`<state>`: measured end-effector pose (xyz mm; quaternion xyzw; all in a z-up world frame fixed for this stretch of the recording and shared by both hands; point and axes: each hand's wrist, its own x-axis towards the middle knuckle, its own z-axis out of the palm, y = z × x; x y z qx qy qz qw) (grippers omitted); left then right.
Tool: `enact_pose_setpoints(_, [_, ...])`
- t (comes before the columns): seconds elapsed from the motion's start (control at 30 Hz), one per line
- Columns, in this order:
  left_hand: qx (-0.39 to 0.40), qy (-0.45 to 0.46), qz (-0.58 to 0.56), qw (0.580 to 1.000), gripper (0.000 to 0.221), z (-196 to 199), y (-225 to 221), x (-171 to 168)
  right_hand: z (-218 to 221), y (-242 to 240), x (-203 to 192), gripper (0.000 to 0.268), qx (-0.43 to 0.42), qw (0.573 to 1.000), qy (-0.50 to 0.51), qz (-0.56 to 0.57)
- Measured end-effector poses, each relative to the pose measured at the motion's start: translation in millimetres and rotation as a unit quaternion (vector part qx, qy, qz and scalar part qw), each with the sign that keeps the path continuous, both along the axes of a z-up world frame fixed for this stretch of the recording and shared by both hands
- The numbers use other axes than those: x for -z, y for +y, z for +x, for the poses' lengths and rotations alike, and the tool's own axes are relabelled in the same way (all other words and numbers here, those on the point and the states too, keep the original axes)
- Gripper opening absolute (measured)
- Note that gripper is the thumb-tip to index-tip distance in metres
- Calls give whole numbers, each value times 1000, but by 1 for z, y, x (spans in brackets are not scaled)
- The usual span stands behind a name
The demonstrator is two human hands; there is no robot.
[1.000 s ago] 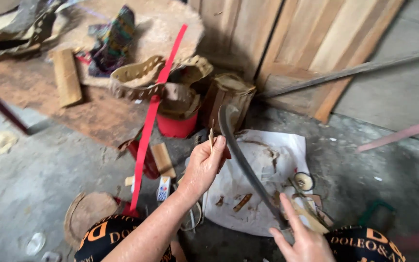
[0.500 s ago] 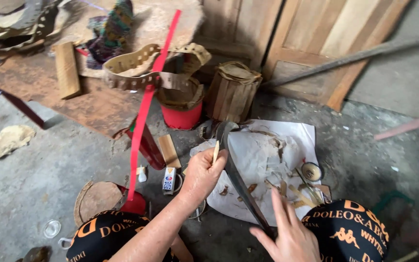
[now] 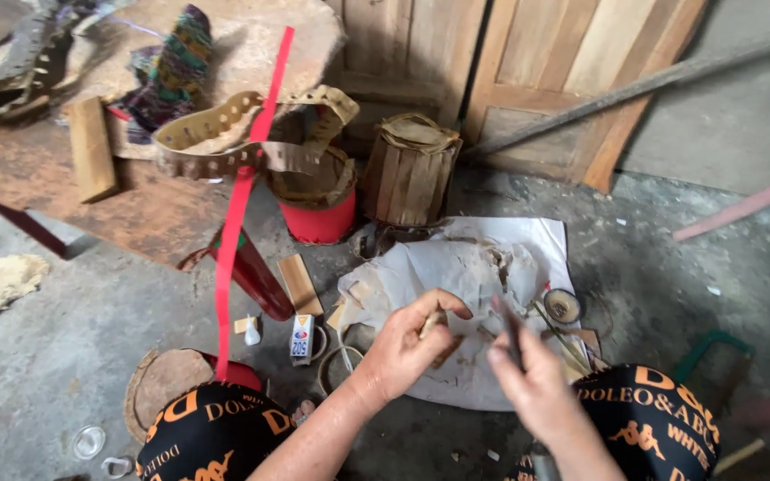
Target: The person is constructing a wooden hoop by bending thin strips of wood and cutting them with a saw.
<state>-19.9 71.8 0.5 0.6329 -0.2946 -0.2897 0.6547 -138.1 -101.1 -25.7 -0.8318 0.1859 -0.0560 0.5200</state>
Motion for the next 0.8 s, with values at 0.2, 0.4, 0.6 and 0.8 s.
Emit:
enact_pose_setpoints(0.2, [108,-50,-131,984,104,-13,-31,40,-20,-7,-9,61,-106,929,-174,309])
enact_pose_setpoints(0.4, [21,-44,-144,988,29,-18,-65,70,-28,-11,-13,63,-99,919,-167,343])
enact_pose_setpoints(0.6, [93,-2,-155,984,30,-15,-84,66,-48,-18,-14,59,-89,908,-189,363])
enact_pose_setpoints(0.8, [135,-103,-171,970,45,-21,-79,56,-69,-13,-24,30,-54,923,-141,355])
